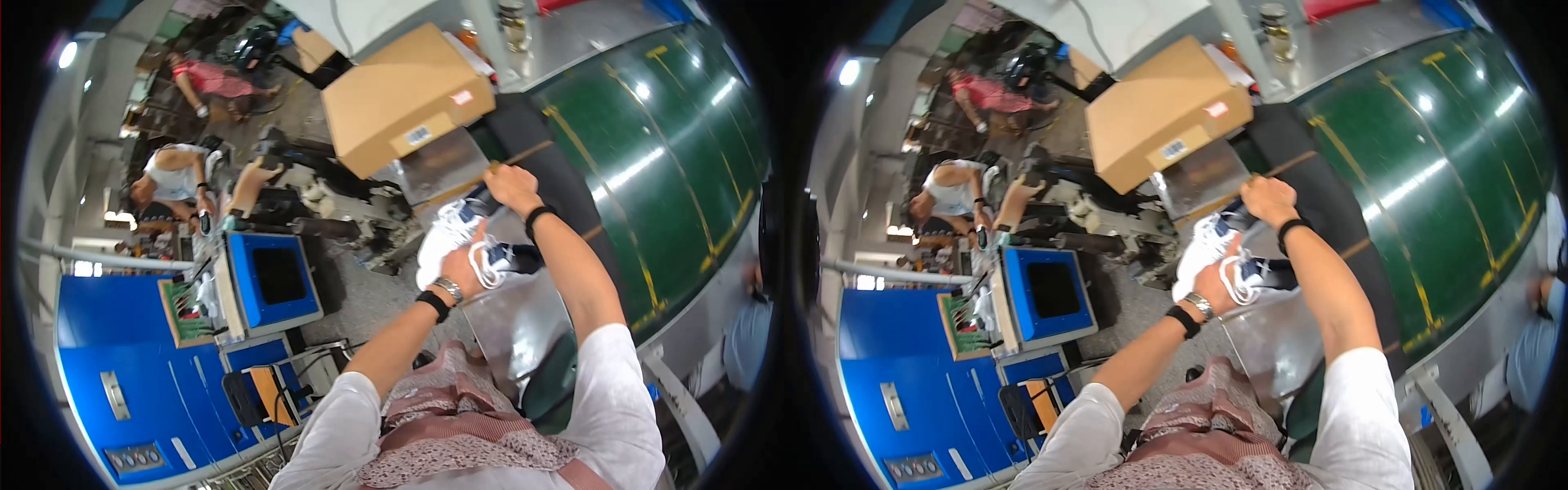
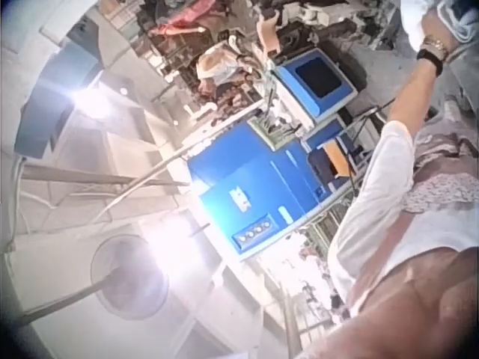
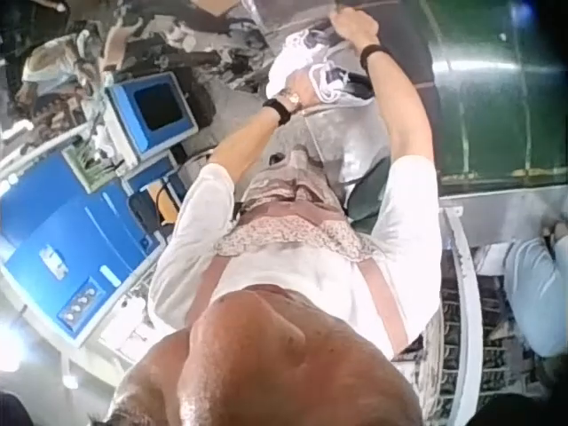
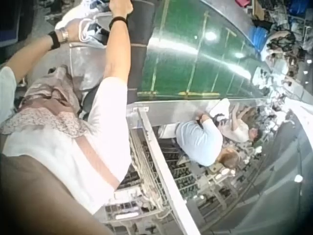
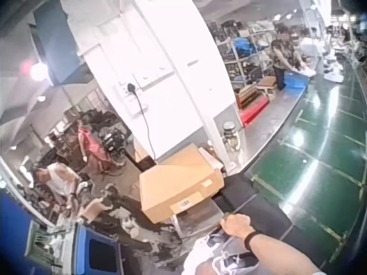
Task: Insert shoe lasts into finished sneakers and organize them on a rack at a factory production line.
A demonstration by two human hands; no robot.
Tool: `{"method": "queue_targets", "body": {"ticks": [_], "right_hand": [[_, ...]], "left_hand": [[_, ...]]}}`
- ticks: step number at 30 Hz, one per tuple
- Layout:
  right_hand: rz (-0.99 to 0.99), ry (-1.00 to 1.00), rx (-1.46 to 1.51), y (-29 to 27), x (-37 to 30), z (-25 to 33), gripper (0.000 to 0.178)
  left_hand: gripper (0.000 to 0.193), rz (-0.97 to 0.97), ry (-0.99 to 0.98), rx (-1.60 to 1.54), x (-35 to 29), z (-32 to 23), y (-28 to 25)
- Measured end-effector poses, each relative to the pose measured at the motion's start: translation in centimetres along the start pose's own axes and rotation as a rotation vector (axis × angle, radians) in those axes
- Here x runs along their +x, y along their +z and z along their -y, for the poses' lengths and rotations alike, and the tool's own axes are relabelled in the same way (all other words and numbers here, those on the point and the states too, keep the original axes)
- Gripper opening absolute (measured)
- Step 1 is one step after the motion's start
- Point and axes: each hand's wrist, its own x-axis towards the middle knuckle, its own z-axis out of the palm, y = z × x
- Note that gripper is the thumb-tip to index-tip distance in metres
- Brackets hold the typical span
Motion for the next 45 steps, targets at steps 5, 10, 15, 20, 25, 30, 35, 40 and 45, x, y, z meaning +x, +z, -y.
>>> {"method": "queue_targets", "body": {"ticks": [5,10,15,20,25,30,35,40,45], "right_hand": [[-0.212,0.06,0.37,3.1,-2.3,-3.7,0.035],[-0.159,-0.038,0.736,7.5,-7.2,-2.7,0.052],[-0.91,0.076,0.551,1.4,-27.9,-9.8,0.049],[-0.933,0.71,0.273,8.8,-44.8,-11.4,0.057],[-0.853,0.713,0.094,12.7,-47.5,-5.7,0.068],[-0.872,0.803,-0.117,15.8,-40.3,-3.1,0.039],[-0.716,0.73,-0.19,20.1,-42.4,-1.6,0.028],[-0.806,0.667,-0.181,20.0,-46.8,4.7,0.018],[-1.353,1.519,0.933,24.8,-46.3,10.0,0.08]], "left_hand": [[0.12,0.09,0.004,0.009,1.2,-1.0,-0.9],[0.09,-0.263,0.315,0.293,-0.6,6.7,1.4],[0.07,0.065,0.452,0.088,-4.2,-0.7,-5.7],[0.066,0.104,0.886,-0.034,-1.3,-9.6,-8.0],[0.078,0.137,1.211,-0.023,3.3,-19.6,-8.5],[0.088,-0.175,1.587,0.148,10.3,-24.0,-4.9],[0.073,0.084,1.615,0.119,0.2,-24.7,3.0],[0.057,0.999,1.322,0.05,-6.6,-20.1,15.4],[0.062,1.23,1.125,-0.091,-9.6,-13.2,20.1]]}}
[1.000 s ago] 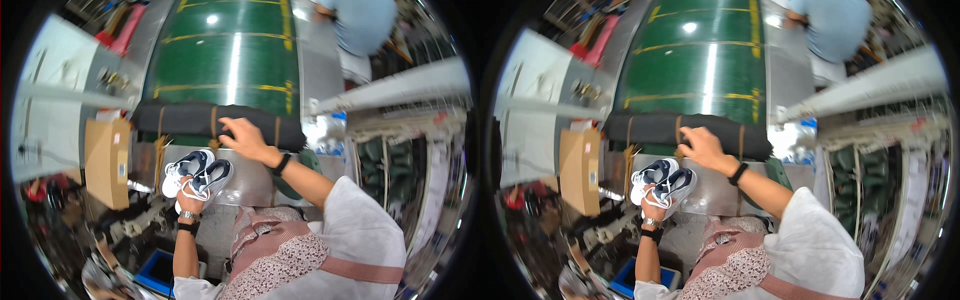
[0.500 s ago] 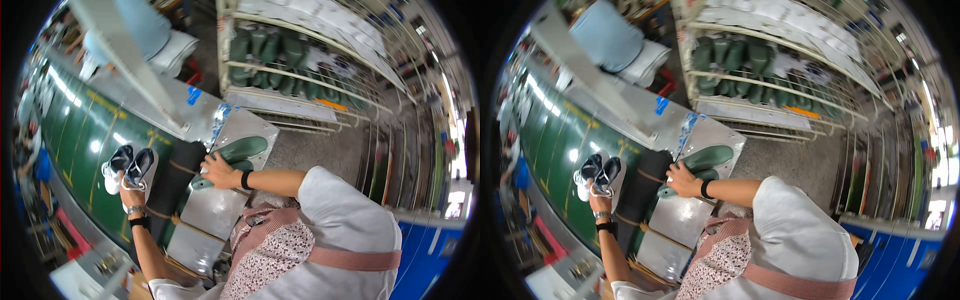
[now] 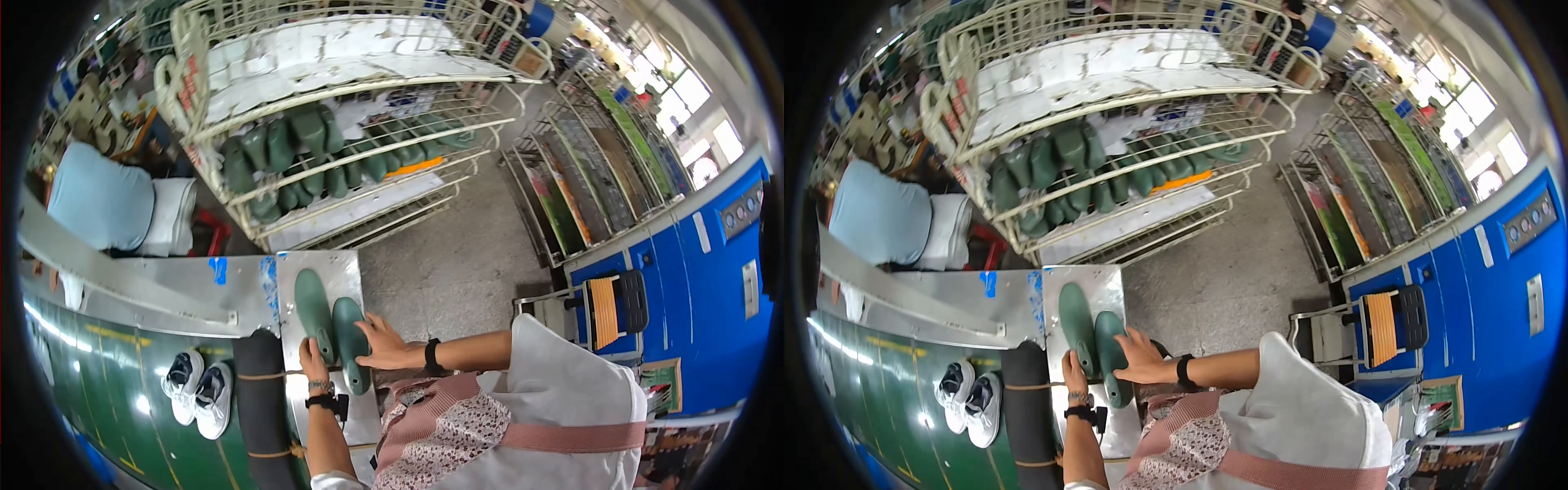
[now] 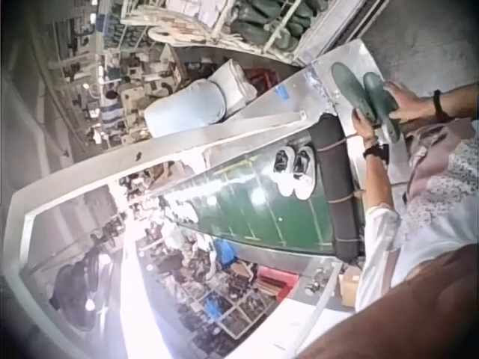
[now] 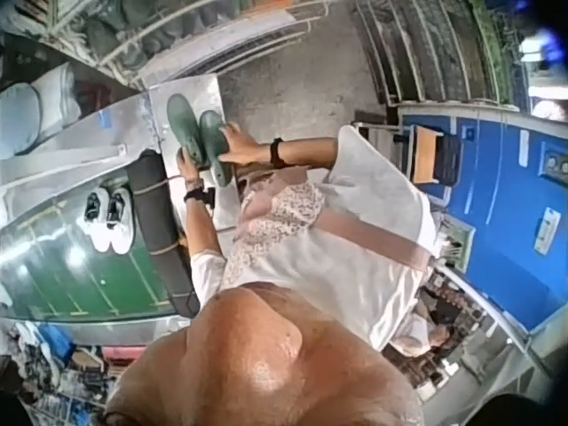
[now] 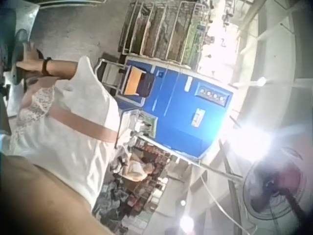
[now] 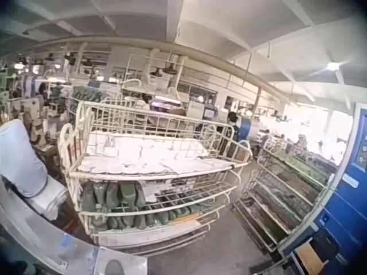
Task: Insert shoe lasts into finished sneakers and organize them on a rack at a factory production line.
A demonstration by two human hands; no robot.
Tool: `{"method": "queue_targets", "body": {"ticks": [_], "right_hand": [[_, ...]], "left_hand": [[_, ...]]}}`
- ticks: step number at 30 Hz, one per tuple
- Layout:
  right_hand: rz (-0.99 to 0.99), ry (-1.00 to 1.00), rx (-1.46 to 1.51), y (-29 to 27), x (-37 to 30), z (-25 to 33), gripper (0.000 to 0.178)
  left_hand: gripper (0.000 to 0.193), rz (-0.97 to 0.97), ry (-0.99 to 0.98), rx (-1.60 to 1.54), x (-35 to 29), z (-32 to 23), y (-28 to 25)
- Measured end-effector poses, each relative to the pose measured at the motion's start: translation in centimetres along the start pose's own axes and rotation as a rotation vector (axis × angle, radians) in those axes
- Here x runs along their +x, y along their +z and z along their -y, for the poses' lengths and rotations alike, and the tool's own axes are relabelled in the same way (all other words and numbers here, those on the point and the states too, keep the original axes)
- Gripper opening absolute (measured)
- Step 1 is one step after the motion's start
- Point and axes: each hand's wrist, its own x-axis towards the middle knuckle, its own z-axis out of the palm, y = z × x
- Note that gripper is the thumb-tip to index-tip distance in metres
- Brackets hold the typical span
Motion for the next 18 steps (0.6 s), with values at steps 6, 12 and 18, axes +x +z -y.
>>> {"method": "queue_targets", "body": {"ticks": [6,12,18], "right_hand": [[0.378,0.395,0.469,4.2,0.4,-2.3,0.15],[0.415,0.353,0.671,0.3,-0.4,-5.0,0.125],[0.196,0.077,0.952,-13.5,1.6,-10.2,0.104]], "left_hand": [[0.07,0.015,-0.204,-0.093,-1.7,-1.1,1.2],[0.046,0.008,-0.199,-0.479,-5.0,-6.1,5.5],[0.06,0.121,-0.055,-0.563,-4.5,-21.4,12.6]]}}
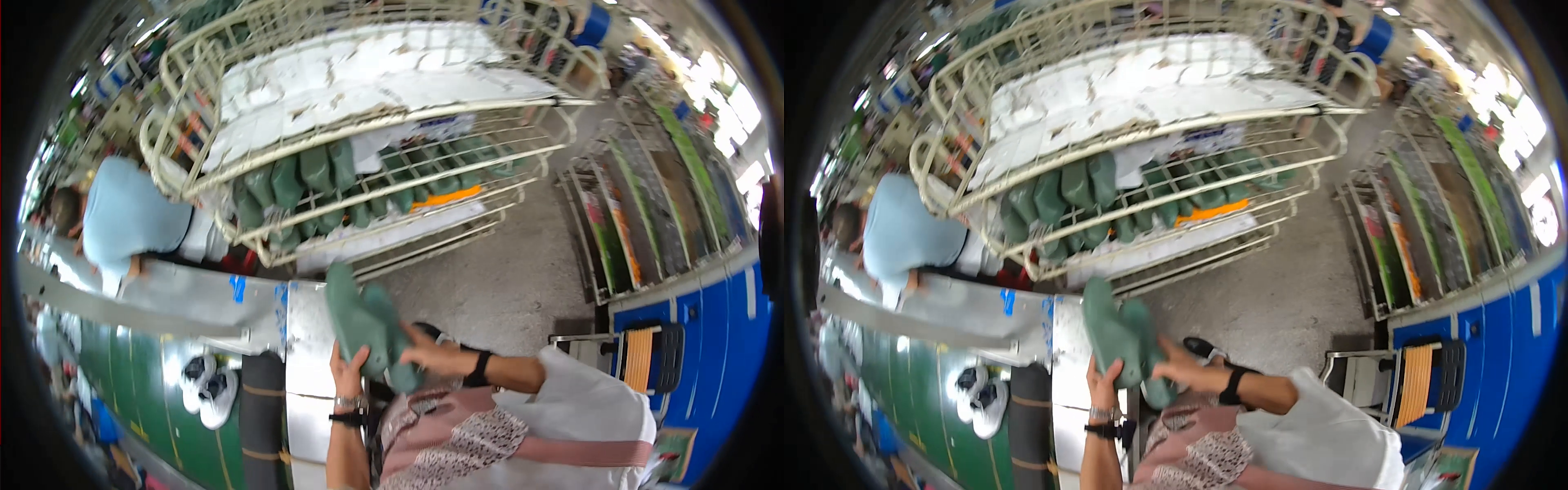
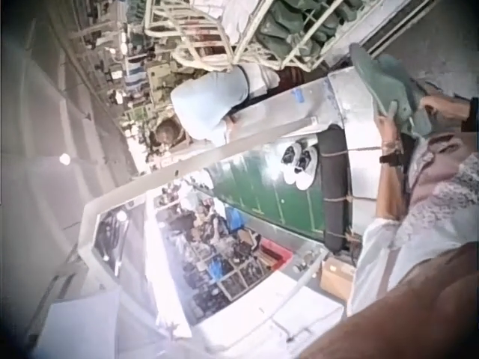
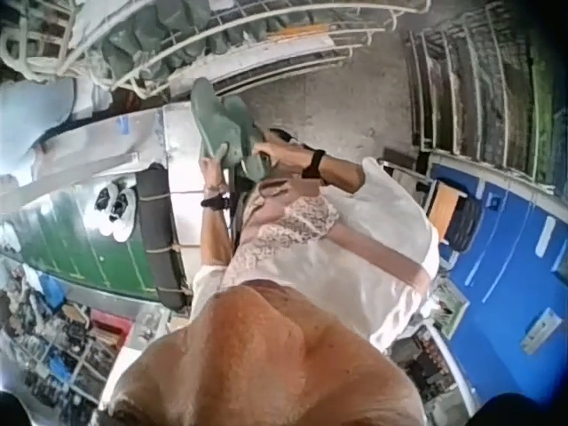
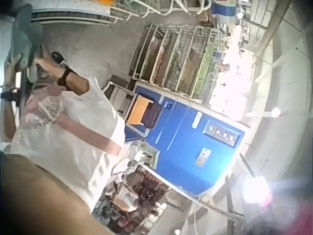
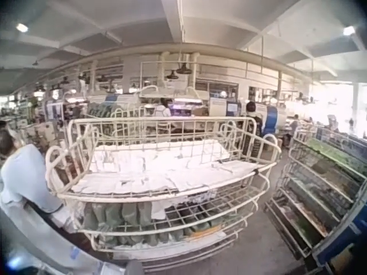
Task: Insert shoe lasts into finished sneakers and organize them on a rack at a factory production line.
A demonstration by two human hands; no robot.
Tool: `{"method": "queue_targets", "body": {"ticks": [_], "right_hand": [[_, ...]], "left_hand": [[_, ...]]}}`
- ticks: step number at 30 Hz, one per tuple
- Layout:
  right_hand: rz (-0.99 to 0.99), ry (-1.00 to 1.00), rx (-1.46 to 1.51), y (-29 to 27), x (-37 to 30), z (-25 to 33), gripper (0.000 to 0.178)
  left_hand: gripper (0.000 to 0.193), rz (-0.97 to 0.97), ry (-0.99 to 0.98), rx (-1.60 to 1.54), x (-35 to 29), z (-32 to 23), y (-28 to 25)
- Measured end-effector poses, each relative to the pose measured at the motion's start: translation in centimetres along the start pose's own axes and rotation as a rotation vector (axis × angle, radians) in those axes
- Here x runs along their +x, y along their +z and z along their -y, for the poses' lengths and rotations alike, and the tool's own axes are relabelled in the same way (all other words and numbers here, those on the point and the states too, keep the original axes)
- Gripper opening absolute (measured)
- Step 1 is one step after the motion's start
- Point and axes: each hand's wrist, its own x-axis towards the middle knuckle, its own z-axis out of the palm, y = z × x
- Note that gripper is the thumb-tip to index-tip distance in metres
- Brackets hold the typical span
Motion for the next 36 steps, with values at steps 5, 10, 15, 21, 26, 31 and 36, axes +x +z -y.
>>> {"method": "queue_targets", "body": {"ticks": [5,10,15,21,26,31,36], "right_hand": [[-0.112,-0.147,0.073,-11.7,1.8,14.2,0.09],[-0.254,-0.272,-0.438,-20.7,10.3,24.2,0.09],[-0.155,-0.184,-0.961,-18.8,19.8,30.5,0.107],[-0.355,-0.348,-0.932,-19.0,28.3,27.0,0.102],[-0.533,-0.687,-1.0,-18.9,29.8,21.8,0.08],[0.557,-0.47,-0.637,-1.3,11.7,12.6,0.037],[2.41,0.418,-0.426,11.5,-10.9,9.9,0.036]], "left_hand": [[0.069,0.072,0.37,0.377,7.3,-6.1,11.1],[0.074,-0.009,0.508,0.892,15.4,-12.6,19.3],[0.075,-0.191,0.805,1.468,23.8,-13.1,23.1],[0.074,-0.005,0.429,1.412,24.0,-9.5,19.9],[0.056,-0.424,0.349,1.069,8.9,1.4,11.2],[0.044,-0.685,-0.617,0.947,-13.8,18.3,5.7],[0.028,-1.179,-1.107,0.634,-35.6,29.3,10.5]]}}
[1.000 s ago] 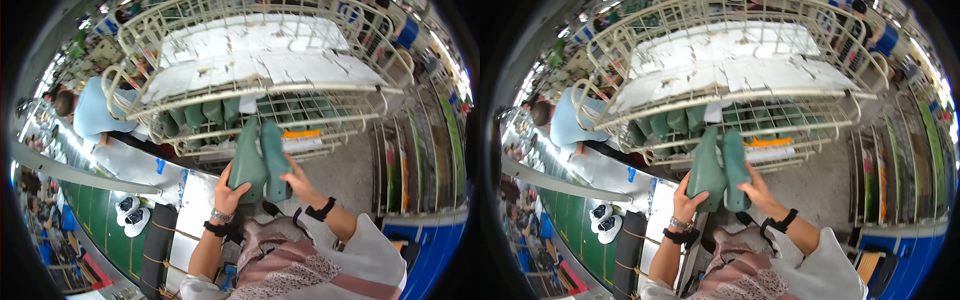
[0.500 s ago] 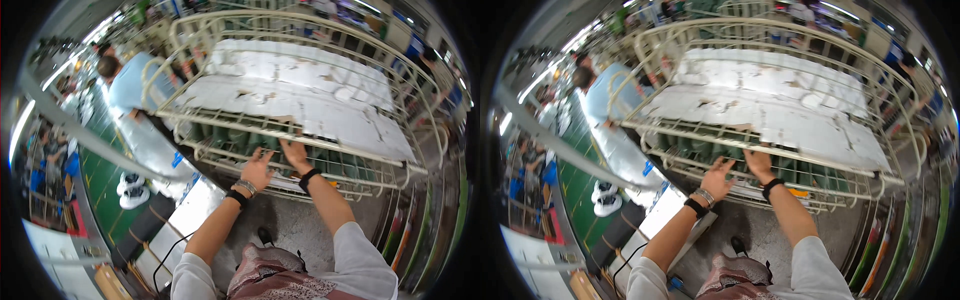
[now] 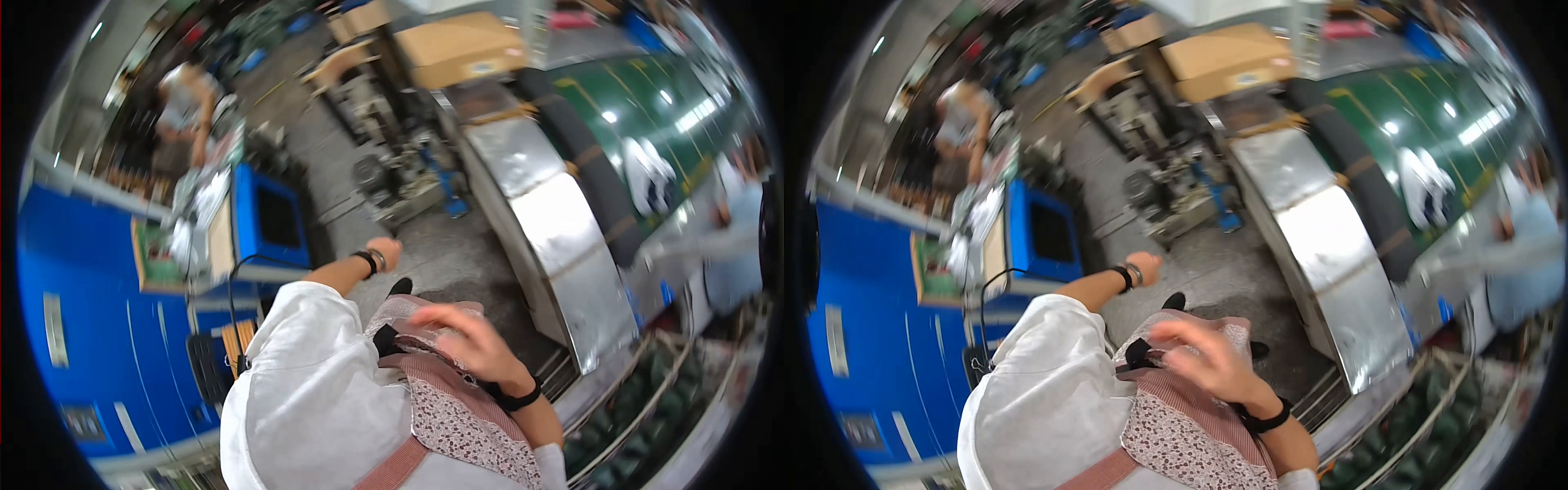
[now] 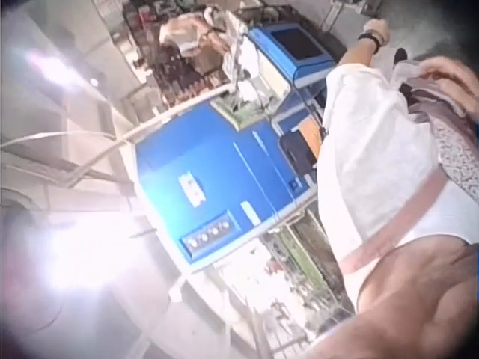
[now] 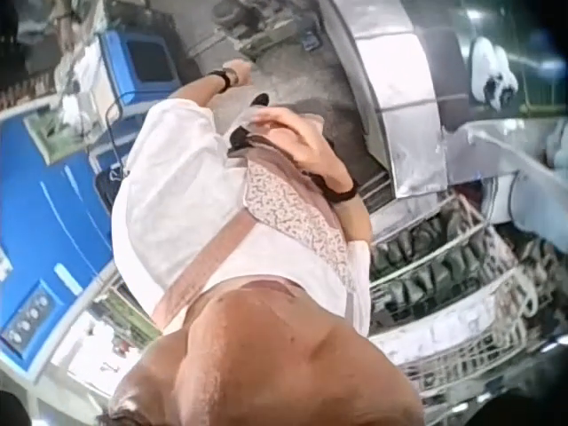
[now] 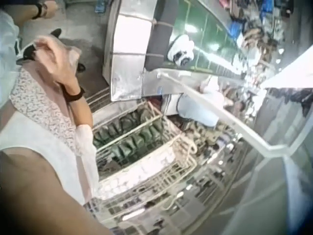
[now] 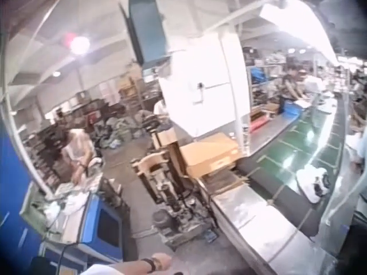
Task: Insert shoe lasts into finished sneakers and organize them on a rack at a factory production line.
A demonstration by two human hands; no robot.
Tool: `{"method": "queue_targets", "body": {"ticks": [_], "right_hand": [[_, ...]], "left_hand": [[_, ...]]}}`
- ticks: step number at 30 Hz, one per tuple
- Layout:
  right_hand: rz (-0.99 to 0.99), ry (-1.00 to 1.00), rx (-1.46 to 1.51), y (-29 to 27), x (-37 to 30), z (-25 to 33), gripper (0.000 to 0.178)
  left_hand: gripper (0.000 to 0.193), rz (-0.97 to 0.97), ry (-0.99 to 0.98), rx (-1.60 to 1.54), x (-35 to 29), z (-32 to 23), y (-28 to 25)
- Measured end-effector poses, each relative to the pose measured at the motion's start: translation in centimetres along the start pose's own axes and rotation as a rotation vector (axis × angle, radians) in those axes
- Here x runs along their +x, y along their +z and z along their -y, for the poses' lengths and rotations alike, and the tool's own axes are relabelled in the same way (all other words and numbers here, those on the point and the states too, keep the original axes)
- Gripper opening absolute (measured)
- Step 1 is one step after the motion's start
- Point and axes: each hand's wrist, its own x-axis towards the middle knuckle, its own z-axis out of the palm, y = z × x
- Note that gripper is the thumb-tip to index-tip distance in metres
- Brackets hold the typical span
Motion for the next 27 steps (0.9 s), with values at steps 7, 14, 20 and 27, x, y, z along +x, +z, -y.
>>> {"method": "queue_targets", "body": {"ticks": [7,14,20,27], "right_hand": [[0.969,0.219,-0.001,13.3,21.5,1.0,0.04],[0.676,0.015,-0.359,23.2,39.9,-8.1,0.038],[0.382,0.252,-0.526,20.7,46.2,-15.4,0.036],[0.034,0.603,-0.565,13.0,41.9,-21.3,0.031]], "left_hand": [[0.036,-0.056,-0.539,-0.205,-11.2,26.1,1.4],[0.045,-0.549,-1.151,-0.364,-14.5,55.6,4.3],[0.064,-0.831,-1.53,-0.615,-18.2,71.3,2.9],[0.054,-0.623,-1.587,-0.652,-17.0,76.2,1.6]]}}
